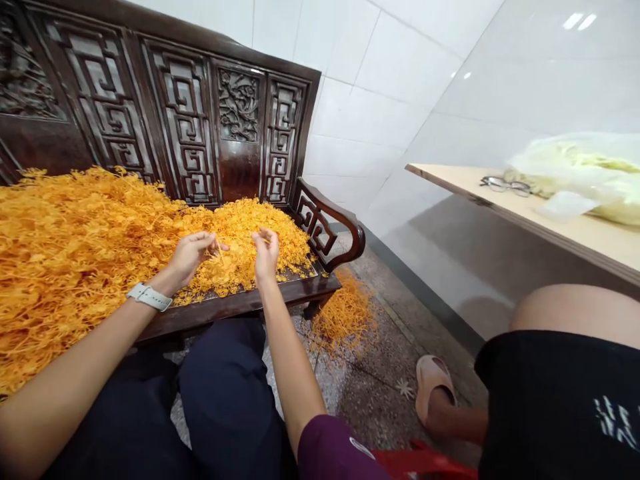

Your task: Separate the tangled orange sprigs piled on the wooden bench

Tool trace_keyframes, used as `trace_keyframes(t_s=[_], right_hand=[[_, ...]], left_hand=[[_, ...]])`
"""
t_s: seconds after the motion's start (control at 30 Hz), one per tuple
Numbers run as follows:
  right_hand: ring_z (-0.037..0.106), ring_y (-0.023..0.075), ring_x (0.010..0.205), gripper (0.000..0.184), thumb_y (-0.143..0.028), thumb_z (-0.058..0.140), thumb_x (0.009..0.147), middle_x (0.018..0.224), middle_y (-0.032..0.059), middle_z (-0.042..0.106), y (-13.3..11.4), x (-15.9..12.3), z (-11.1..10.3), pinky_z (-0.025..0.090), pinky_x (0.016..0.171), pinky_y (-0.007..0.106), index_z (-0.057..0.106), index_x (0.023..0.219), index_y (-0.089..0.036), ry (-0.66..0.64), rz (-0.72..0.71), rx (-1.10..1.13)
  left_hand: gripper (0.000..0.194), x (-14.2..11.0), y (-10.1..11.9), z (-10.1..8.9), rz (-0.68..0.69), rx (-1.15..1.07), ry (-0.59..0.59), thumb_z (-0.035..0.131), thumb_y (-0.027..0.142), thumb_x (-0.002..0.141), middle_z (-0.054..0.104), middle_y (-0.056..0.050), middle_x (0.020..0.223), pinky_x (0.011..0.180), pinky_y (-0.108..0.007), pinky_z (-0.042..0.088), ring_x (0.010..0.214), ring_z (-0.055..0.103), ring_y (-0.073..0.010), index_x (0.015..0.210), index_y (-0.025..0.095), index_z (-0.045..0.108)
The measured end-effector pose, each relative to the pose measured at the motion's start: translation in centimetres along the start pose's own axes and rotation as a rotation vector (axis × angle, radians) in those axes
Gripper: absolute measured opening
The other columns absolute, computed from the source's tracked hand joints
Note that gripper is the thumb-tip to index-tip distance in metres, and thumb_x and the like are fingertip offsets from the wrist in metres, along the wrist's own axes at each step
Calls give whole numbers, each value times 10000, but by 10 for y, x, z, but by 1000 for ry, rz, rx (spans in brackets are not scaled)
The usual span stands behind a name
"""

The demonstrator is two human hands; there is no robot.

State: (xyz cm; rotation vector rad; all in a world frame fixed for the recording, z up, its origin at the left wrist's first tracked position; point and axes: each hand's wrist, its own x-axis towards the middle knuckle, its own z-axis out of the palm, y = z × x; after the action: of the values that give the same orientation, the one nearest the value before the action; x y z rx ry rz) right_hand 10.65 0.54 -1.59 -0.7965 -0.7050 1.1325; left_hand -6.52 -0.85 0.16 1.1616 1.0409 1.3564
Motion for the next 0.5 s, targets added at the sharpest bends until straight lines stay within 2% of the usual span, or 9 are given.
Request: trace_keyframes(t_s=[0.1,0.17,0.27,0.37,0.43,0.5], right_hand=[[660,170,882,388,-527,672,897,988,30,719,4,-10,-3,491,748,259,695,1135,-222,-275,133,-46],[666,185,830,425,-599,624,917,885,34,712,6,-14,-1,516,762,294,726,1030,-201,-354,102,-64],[662,197,853,490,-652,556,951,840,40,700,10,-18,1,529,760,300,738,873,-203,-203,-24,-182],[660,194,970,527,-632,473,1004,918,48,720,10,-16,0,528,870,299,744,843,-209,-123,-64,-239],[660,177,936,522,-572,435,1036,884,46,720,5,-11,-4,511,927,297,742,838,-200,-113,-43,-187],[647,162,816,509,-497,392,1058,789,38,698,-4,-5,-10,514,888,290,740,855,-187,-87,17,-80]], left_hand=[[359,-4,8,10,32,12,-42,764,460,823,686,-74,716,717,-285,475,747,661,-191,654,187,604],[359,-5,9,18,81,112,-68,752,474,827,674,-67,704,702,-295,465,711,636,-189,652,184,631],[457,-7,9,27,123,326,-67,681,539,872,573,-29,594,581,-305,377,556,495,-160,587,199,569],[599,-8,11,29,138,564,-73,609,610,908,333,19,499,527,-319,217,485,297,-135,526,221,359],[606,-9,14,27,158,697,-149,627,626,886,302,23,513,535,-324,183,494,272,-136,545,221,333],[569,-11,15,25,161,764,-300,608,633,886,360,13,529,539,-321,215,500,326,-150,566,221,381]])
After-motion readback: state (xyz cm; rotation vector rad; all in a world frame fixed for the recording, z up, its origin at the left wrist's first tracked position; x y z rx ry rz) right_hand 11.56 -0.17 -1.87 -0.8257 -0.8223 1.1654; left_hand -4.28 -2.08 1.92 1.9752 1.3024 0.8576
